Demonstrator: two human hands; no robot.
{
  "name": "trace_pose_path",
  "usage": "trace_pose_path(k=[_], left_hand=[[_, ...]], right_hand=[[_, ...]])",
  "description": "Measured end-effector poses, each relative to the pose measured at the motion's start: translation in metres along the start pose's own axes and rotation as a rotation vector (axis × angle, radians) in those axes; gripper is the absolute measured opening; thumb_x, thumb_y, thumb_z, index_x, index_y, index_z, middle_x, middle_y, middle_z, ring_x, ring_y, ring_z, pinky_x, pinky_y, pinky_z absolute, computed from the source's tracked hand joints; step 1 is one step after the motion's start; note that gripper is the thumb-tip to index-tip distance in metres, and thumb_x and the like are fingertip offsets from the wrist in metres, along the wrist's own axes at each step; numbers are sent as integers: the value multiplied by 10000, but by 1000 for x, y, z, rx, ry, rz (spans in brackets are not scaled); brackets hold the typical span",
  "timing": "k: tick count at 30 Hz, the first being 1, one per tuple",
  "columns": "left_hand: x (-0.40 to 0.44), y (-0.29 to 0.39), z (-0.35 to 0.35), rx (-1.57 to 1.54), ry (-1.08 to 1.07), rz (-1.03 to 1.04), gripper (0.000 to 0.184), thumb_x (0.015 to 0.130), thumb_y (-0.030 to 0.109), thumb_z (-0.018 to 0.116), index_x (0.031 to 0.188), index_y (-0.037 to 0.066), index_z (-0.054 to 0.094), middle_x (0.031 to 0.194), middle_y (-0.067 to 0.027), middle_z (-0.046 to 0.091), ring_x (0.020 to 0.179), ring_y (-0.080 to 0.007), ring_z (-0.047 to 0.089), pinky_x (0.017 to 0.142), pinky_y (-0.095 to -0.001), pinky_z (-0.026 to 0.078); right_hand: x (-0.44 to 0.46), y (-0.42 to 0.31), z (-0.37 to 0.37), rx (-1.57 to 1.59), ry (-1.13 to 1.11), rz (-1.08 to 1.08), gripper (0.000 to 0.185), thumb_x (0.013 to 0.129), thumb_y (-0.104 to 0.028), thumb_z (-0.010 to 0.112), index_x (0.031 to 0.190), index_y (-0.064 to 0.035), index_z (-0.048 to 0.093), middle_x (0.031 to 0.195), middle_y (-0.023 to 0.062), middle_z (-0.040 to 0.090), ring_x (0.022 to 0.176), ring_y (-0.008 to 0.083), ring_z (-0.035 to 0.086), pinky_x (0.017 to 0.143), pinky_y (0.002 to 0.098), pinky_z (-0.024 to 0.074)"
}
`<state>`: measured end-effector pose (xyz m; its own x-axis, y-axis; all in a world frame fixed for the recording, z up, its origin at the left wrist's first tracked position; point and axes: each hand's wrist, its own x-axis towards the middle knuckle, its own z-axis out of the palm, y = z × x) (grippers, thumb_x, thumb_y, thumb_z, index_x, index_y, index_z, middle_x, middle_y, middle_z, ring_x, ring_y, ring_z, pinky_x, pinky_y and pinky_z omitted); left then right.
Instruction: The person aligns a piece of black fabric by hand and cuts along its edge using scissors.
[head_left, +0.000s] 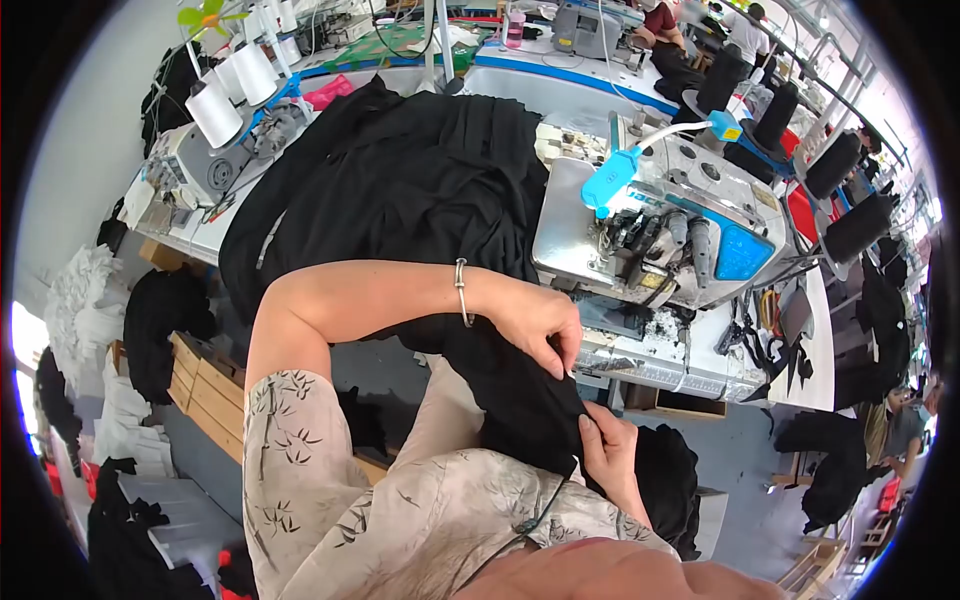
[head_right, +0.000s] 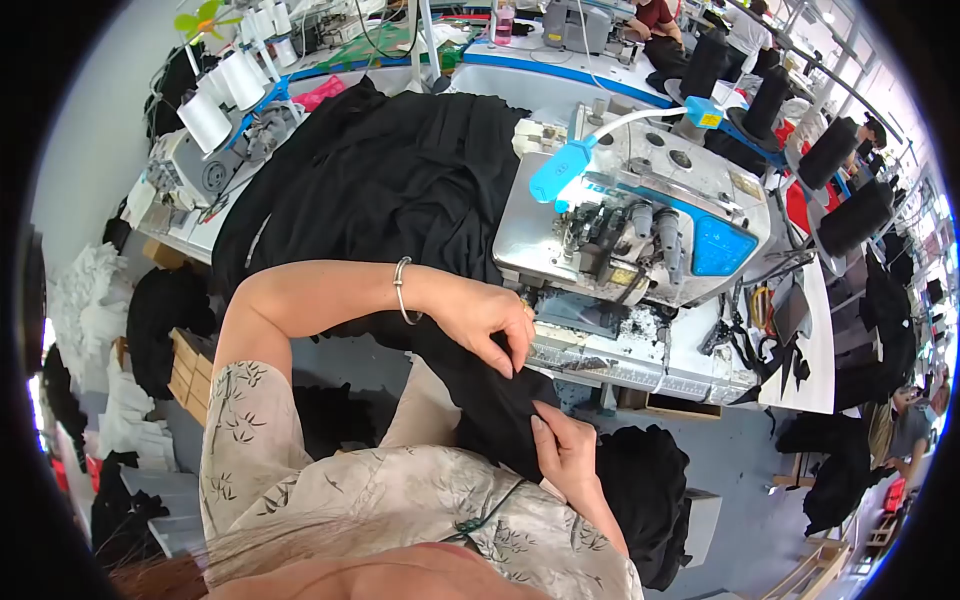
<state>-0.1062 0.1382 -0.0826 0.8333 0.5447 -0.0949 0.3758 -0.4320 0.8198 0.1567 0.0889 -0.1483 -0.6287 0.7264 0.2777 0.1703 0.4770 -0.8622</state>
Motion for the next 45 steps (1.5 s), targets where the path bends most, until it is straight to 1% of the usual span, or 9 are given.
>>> trace_pose_path(k=[7,14,21,26,31,35,37,42,45], left_hand=[[-6,4,-11,227,-75,-23,84,786,113,683,821,38,675,785,-93,651,723,-233,610,648,-348,476],[2,64,-20,292,-321,-290,181,747,129,701,894,25,691,798,-116,681,735,-283,648,668,-357,503],[-17,5,9,683,-516,-589,230,719,156,671,935,102,729,851,-144,690,824,-323,660,742,-391,527],[-36,2,-10,785,-190,-469,179,691,145,637,834,127,742,805,-150,680,769,-329,657,727,-420,524],[-64,107,-67,1005,1107,-115,244,834,-55,489,1016,-18,648,984,-167,668,867,-342,643,807,-394,492],[-72,189,-21,1028,708,111,160,761,36,620,906,-29,642,824,-152,647,726,-289,622,678,-338,480],[-74,207,-5,688,439,79,278,500,41,618,771,-16,650,677,-108,566,663,-288,527,668,-375,425],[-96,190,19,-4,418,83,290,587,225,787,577,6,598,519,-63,463,565,-239,455,611,-355,393],[-128,164,19,42,138,-85,147,640,55,670,722,-16,571,656,-96,546,575,-244,529,529,-307,386]], right_hand=[[-5,0,0,25,33,-45,206,866,-76,608,1053,0,651,794,200,659,653,345,647,581,386,513],[-9,-6,-9,104,83,-310,206,882,-40,583,1069,34,627,812,184,669,688,322,651,597,373,510],[-23,-44,-32,244,20,-405,189,887,-44,575,1041,56,617,811,201,657,673,324,639,584,378,499],[-32,-51,-30,247,28,-465,185,890,-43,576,1038,60,616,804,196,660,685,324,649,597,371,509],[-15,-47,-29,75,335,-451,191,871,-32,605,1048,37,628,785,180,668,666,313,664,587,343,521],[3,-62,-69,-237,498,-531,193,812,16,625,999,-9,668,855,129,694,699,266,680,618,318,541],[7,-78,-93,-296,666,-548,203,811,30,598,992,-20,674,823,120,690,625,223,664,577,284,519],[3,-114,-126,-245,859,-381,125,869,-3,583,960,-14,668,780,88,663,609,125,594,577,231,451],[-2,-125,-128,-265,918,-254,125,892,-31,567,967,-3,664,765,85,653,620,77,562,582,228,442]])
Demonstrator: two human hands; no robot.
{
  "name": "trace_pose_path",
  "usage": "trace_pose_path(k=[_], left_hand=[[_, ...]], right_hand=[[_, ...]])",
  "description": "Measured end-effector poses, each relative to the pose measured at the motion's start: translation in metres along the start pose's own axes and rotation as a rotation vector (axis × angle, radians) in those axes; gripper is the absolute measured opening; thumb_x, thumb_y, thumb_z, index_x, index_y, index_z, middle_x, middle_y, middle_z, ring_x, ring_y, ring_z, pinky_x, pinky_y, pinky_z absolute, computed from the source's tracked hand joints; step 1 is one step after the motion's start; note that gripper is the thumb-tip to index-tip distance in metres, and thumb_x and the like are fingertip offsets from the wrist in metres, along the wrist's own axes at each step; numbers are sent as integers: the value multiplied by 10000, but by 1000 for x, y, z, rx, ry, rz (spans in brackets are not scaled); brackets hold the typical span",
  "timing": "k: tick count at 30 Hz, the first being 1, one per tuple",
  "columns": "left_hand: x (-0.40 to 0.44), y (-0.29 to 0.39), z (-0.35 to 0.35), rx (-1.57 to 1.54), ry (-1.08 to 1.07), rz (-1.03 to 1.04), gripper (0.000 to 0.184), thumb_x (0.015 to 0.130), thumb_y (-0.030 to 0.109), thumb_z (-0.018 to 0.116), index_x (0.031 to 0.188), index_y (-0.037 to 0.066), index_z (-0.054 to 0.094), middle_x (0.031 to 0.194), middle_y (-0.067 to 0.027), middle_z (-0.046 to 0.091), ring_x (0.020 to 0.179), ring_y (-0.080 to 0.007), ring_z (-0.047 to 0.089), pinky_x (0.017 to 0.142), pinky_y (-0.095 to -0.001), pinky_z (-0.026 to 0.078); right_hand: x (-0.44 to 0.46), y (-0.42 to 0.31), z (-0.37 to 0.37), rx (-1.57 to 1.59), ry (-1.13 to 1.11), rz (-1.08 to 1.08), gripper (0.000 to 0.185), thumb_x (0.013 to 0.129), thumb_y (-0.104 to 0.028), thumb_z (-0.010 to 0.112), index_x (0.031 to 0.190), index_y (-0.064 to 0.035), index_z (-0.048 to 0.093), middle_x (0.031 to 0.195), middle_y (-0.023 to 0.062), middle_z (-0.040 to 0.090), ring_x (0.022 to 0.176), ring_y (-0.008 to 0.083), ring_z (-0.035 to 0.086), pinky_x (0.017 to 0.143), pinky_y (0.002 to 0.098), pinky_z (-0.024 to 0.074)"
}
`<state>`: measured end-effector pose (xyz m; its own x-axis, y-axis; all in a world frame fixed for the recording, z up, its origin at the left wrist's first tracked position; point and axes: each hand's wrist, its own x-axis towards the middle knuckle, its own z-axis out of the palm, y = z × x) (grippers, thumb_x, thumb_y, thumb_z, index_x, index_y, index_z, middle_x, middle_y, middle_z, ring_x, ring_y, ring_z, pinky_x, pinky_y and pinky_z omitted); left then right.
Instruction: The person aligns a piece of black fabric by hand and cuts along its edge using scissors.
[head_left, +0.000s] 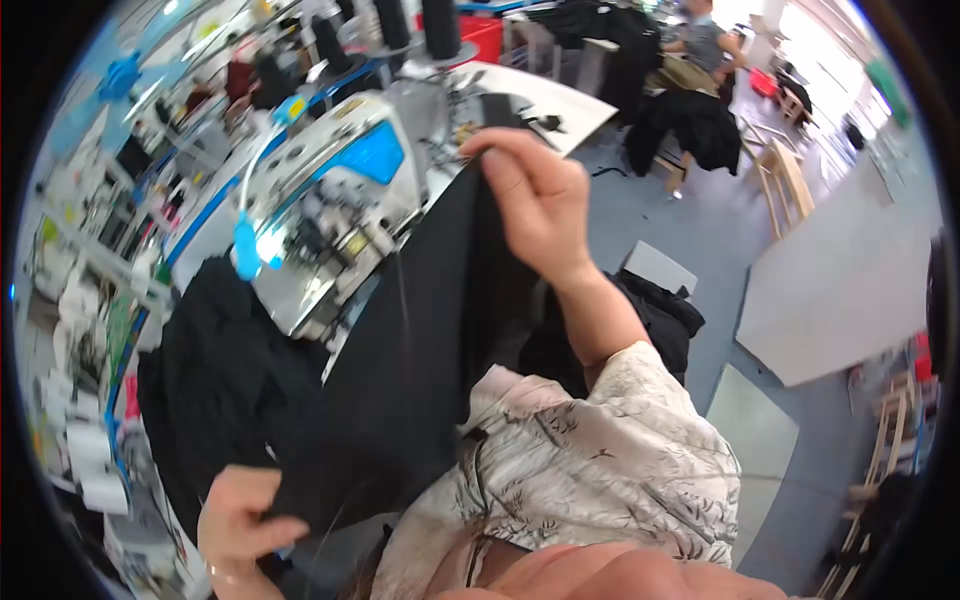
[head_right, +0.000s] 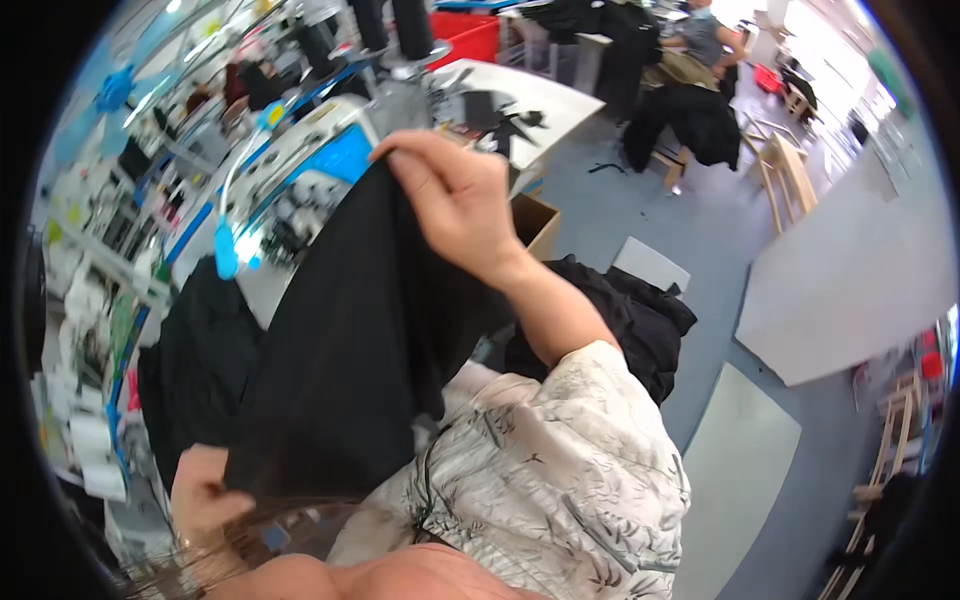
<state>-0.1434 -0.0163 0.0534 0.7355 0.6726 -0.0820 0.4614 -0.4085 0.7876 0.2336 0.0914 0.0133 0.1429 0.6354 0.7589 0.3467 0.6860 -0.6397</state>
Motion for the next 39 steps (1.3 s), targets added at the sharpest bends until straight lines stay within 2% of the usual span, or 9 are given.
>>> trace_pose_path(k=[5,8,10,12,14,20,27,35,39], left_hand=[[-44,-1,-21,360,634,-481,187,592,37,638,654,4,465,619,27,403,589,-60,388,514,-256,314],[-94,-18,-100,920,1151,-560,231,900,203,596,932,-19,654,761,-65,645,727,-116,577,685,-254,444],[-84,-12,-143,1137,1342,-290,271,897,210,623,1038,-16,672,966,-116,696,901,-135,634,824,-257,463],[-47,-24,-171,559,1476,-149,279,908,236,617,1059,10,677,985,-90,701,912,-123,635,833,-254,468],[17,-49,-174,356,1336,-134,186,942,196,591,954,17,637,779,-3,626,723,-64,583,655,-219,484],[134,-216,-126,525,770,-109,209,845,242,650,925,52,686,819,-151,666,737,-297,645,678,-347,496],[186,-251,-81,557,903,-282,253,803,290,640,810,37,653,772,-196,655,747,-399,631,665,-461,498],[197,-273,-84,678,1194,-28,167,839,206,611,870,45,641,795,-173,637,746,-372,617,651,-439,488],[166,-177,11,560,1110,-122,102,820,88,664,811,46,571,638,-74,492,546,-210,480,509,-316,398]], right_hand=[[-27,-11,34,57,-161,-31,163,902,-82,553,994,-2,661,733,103,648,637,158,603,613,255,450],[-59,-22,59,199,-524,-19,169,875,-61,601,1006,23,668,769,131,674,675,148,652,639,245,484],[-81,-20,82,392,-636,121,168,877,-38,598,1016,28,666,765,119,679,690,98,642,653,219,481],[-92,-7,99,460,-578,217,171,890,-34,597,1033,33,662,782,77,688,656,70,599,626,206,467],[-101,13,111,586,-517,397,186,925,-75,587,1061,29,658,808,22,669,690,56,562,634,206,453],[-187,103,94,332,-818,683,180,936,-109,575,894,63,609,650,-25,524,643,26,410,545,234,368],[-208,111,79,464,-774,1052,214,943,-118,568,789,28,587,599,-43,460,611,10,369,509,229,321],[-178,96,89,363,-893,637,295,906,-89,608,678,5,447,541,80,318,553,61,297,451,298,290],[-190,102,97,388,-889,445,289,893,-105,614,683,-5,443,556,160,437,488,308,402,469,368,365]])
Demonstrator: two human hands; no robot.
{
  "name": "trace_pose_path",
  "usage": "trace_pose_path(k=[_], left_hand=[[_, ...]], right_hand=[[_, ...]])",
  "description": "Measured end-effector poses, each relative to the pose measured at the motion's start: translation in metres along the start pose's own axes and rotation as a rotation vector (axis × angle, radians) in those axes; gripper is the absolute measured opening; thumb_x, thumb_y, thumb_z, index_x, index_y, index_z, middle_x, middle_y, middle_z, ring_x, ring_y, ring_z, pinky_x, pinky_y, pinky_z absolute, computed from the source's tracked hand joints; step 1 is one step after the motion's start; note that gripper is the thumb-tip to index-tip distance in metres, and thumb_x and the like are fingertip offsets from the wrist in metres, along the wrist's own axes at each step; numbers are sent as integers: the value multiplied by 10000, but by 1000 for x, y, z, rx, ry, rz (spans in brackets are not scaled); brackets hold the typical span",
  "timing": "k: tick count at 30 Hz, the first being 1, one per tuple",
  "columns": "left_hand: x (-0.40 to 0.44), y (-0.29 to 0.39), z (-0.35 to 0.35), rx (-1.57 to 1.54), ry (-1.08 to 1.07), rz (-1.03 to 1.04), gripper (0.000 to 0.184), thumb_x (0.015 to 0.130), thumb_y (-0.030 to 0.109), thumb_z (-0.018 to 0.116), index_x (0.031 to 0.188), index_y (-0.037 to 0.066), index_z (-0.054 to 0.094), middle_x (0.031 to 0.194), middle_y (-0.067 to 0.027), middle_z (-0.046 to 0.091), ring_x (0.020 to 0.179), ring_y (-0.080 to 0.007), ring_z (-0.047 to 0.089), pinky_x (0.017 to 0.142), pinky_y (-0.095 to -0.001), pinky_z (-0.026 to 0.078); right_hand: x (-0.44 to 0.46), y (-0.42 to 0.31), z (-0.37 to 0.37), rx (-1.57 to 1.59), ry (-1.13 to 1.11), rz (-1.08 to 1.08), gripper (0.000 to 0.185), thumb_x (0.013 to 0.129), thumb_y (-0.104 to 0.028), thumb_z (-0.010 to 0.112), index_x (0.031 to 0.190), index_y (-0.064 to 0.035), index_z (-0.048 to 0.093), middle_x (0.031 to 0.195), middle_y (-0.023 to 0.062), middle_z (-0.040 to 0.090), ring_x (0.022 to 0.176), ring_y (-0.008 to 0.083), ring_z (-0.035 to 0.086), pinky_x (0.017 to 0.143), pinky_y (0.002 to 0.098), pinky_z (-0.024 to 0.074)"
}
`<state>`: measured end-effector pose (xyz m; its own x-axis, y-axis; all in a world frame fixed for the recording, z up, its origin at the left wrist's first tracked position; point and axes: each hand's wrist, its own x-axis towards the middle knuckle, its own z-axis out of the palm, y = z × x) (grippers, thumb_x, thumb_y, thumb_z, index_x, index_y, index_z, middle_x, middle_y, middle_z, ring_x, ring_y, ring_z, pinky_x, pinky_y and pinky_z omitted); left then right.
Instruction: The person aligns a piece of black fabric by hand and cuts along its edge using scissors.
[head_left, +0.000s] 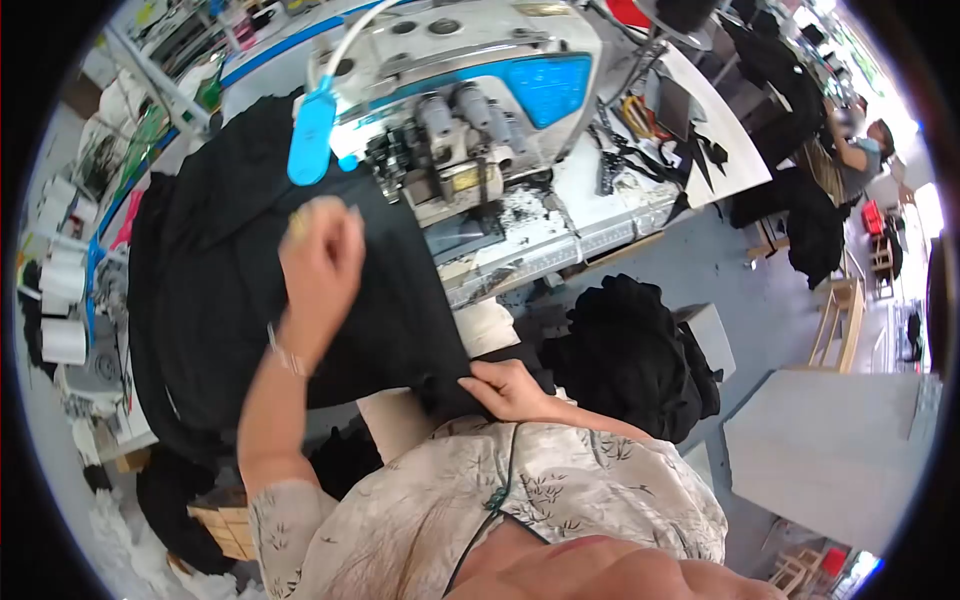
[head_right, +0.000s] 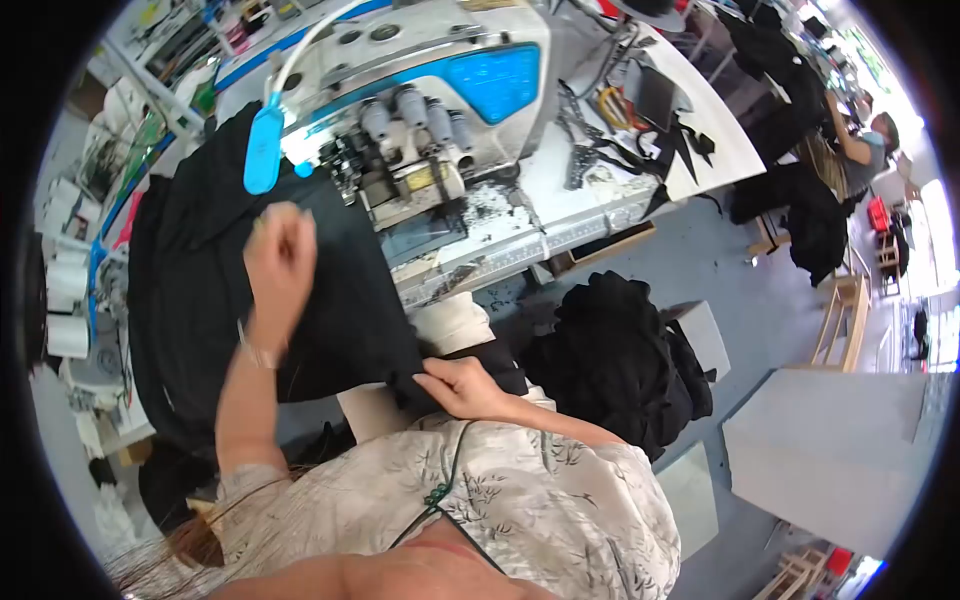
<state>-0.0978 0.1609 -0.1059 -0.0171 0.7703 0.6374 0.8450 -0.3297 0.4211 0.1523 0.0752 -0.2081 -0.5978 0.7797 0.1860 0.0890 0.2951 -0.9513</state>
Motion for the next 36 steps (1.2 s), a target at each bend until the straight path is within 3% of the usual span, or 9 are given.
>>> trace_pose_path(k=[5,8,9,10,11,16,21,31,36], left_hand=[[-142,66,35,-551,-489,-558,322,756,170,732,954,-7,550,760,-110,595,643,-140,572,596,-301,479],[-176,61,37,-800,-329,-747,199,867,103,617,1009,-31,581,872,-75,641,784,-84,572,709,-263,468],[-182,63,27,-902,-281,-889,174,889,80,586,1021,-34,588,898,-59,646,814,-74,565,734,-252,460],[-192,67,19,-1007,-224,-1034,158,911,57,556,1033,-37,594,924,-42,650,845,-64,559,759,-242,451],[-208,55,17,-1044,-186,-1062,147,946,30,497,1035,-33,595,967,1,637,862,-57,552,789,-236,446],[-204,63,-2,-1105,326,-1086,167,980,121,509,978,-17,603,902,6,625,832,-46,539,751,-218,443],[-193,79,-10,-741,183,-926,199,990,140,498,907,-25,570,772,28,563,731,-31,460,646,-191,384],[-191,89,-9,-493,130,-797,192,979,121,511,876,-36,548,681,32,508,648,-40,387,558,-227,349],[-192,97,-8,-401,94,-742,183,964,118,539,881,-44,546,689,11,521,650,-51,395,564,-226,358]], right_hand=[[-4,23,8,-36,-166,-184,109,866,-141,605,811,-47,604,661,149,591,595,327,604,534,393,475],[14,20,-60,-474,-216,-216,101,848,-157,599,897,-120,680,810,129,667,677,298,650,618,387,519],[30,32,-98,-721,-49,-330,163,856,-139,585,974,-102,691,834,137,681,702,294,664,634,369,528],[60,38,-166,-473,413,101,189,870,-120,569,1007,-58,683,834,156,682,728,298,673,632,344,521],[81,39,-208,-546,541,-28,186,886,-132,564,991,-17,666,808,177,672,715,305,670,614,339,504],[131,105,-349,-1251,969,23,475,822,-272,623,1200,6,547,1075,226,627,985,406,578,872,459,447],[163,111,-371,-1168,948,698,1002,718,-668,640,1414,-20,324,1251,253,533,1163,436,491,958,521,400],[150,114,-434,-1155,899,739,809,690,-448,630,1352,-33,421,1197,222,597,1151,452,496,949,497,425],[138,119,-419,-1417,922,173,375,787,-258,628,1079,-23,623,1068,189,629,1041,402,556,879,482,456]])
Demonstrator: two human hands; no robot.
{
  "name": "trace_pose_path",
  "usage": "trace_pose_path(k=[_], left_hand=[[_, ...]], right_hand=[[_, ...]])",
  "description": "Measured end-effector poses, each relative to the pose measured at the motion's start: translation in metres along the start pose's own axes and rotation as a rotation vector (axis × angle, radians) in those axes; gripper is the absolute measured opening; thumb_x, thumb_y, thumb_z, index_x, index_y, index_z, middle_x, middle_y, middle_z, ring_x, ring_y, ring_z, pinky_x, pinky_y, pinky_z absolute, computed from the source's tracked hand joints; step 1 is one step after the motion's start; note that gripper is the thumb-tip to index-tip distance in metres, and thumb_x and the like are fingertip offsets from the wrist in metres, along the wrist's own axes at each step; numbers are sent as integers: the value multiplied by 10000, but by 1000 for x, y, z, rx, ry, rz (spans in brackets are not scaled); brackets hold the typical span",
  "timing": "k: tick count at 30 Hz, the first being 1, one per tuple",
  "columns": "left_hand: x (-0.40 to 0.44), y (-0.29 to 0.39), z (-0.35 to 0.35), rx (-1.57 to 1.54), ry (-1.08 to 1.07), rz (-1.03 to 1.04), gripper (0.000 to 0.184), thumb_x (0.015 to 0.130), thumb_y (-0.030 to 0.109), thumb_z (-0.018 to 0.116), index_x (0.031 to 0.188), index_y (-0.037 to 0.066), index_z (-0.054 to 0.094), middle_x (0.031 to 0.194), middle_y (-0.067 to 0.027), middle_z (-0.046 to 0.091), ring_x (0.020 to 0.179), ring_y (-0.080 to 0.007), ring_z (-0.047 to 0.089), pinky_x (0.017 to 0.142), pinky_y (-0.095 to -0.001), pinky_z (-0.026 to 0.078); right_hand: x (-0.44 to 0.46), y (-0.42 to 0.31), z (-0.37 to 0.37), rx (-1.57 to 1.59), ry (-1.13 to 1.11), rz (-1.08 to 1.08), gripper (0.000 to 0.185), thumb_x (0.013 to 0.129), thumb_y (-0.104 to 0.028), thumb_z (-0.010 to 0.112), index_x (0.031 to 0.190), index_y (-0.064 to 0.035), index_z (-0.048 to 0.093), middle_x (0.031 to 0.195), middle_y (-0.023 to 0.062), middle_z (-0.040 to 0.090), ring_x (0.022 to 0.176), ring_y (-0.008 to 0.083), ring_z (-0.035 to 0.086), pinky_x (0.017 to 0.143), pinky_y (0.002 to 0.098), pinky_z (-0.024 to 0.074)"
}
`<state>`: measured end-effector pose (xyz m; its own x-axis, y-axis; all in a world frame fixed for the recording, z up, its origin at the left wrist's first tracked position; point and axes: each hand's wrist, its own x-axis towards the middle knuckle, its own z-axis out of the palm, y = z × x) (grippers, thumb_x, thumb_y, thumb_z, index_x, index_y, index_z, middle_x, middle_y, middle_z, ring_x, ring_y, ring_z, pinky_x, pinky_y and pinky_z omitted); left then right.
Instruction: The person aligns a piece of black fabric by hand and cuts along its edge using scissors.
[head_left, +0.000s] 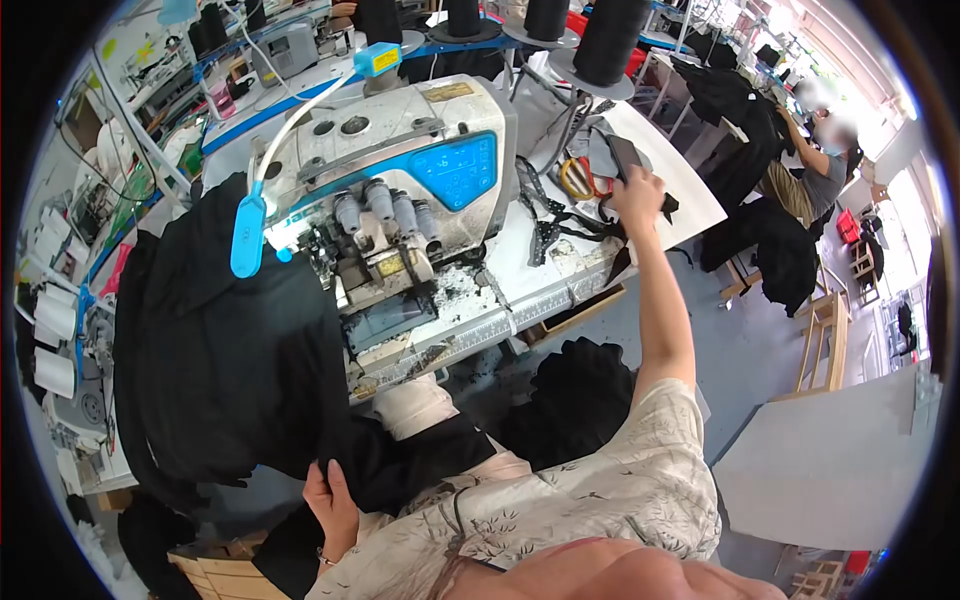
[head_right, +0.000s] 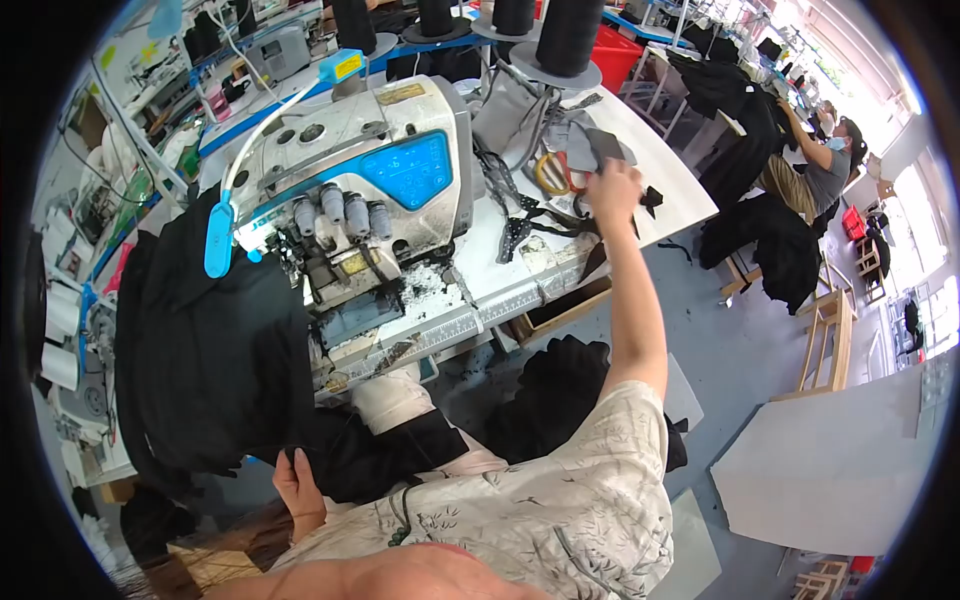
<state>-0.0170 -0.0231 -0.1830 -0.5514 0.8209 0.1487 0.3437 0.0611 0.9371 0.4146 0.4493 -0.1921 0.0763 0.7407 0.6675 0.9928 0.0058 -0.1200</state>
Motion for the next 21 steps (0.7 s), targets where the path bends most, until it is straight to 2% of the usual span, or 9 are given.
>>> trace_pose_path(k=[3,5,10,13,14,16,18,19,21], left_hand=[[-5,-7,0,40,-52,-1,183,953,115,556,878,-51,551,696,-17,540,648,-61,409,571,-227,371],[-4,-4,0,73,-59,11,186,948,114,562,876,-57,555,705,-40,558,647,-73,426,576,-235,384],[-4,22,4,192,13,96,193,943,114,564,888,-72,563,734,-89,607,650,-110,489,595,-270,426],[-4,26,8,184,11,126,186,934,108,569,901,-74,573,733,-114,609,650,-133,513,606,-285,440],[-4,25,9,171,7,138,176,927,102,575,899,-72,577,735,-124,610,646,-153,528,605,-291,442],[-1,18,10,150,6,154,159,913,90,588,894,-68,586,741,-145,613,637,-193,557,604,-302,446],[0,14,5,280,-42,107,133,882,72,617,910,-58,614,805,-181,646,689,-291,622,637,-329,476],[1,7,9,277,-3,192,123,852,58,647,918,-45,640,878,-202,670,772,-345,655,684,-354,501],[6,15,14,437,-13,473,111,818,46,676,897,-30,659,912,-196,668,799,-349,656,689,-361,514]], right_hand=[[-1,-46,2,199,-277,49,295,798,-202,618,1009,3,631,933,218,665,888,403,626,823,468,482],[4,-46,31,71,-339,-79,223,798,-182,605,896,19,603,870,231,666,860,389,651,780,475,505],[34,-52,13,64,-607,-76,322,802,-276,593,956,0,657,873,200,679,827,329,682,737,395,538],[61,-59,6,156,-948,137,399,811,-368,610,965,-3,661,829,164,679,732,266,680,668,331,536],[61,-55,12,539,-990,469,434,814,-434,629,931,-18,671,783,110,667,655,207,647,619,283,518],[60,-25,38,963,-1017,535,375,831,-398,635,932,-40,680,783,92,667,658,196,645,616,289,513],[57,-1,67,1294,-1026,399,296,871,-325,614,992,-61,669,837,77,672,717,182,652,650,293,512],[53,12,83,1420,-996,255,256,902,-270,590,1051,-72,655,891,71,677,775,173,662,686,295,512],[50,1,33,1439,-895,312,213,911,-222,588,1086,-106,618,960,10,641,833,133,628,693,280,474]])
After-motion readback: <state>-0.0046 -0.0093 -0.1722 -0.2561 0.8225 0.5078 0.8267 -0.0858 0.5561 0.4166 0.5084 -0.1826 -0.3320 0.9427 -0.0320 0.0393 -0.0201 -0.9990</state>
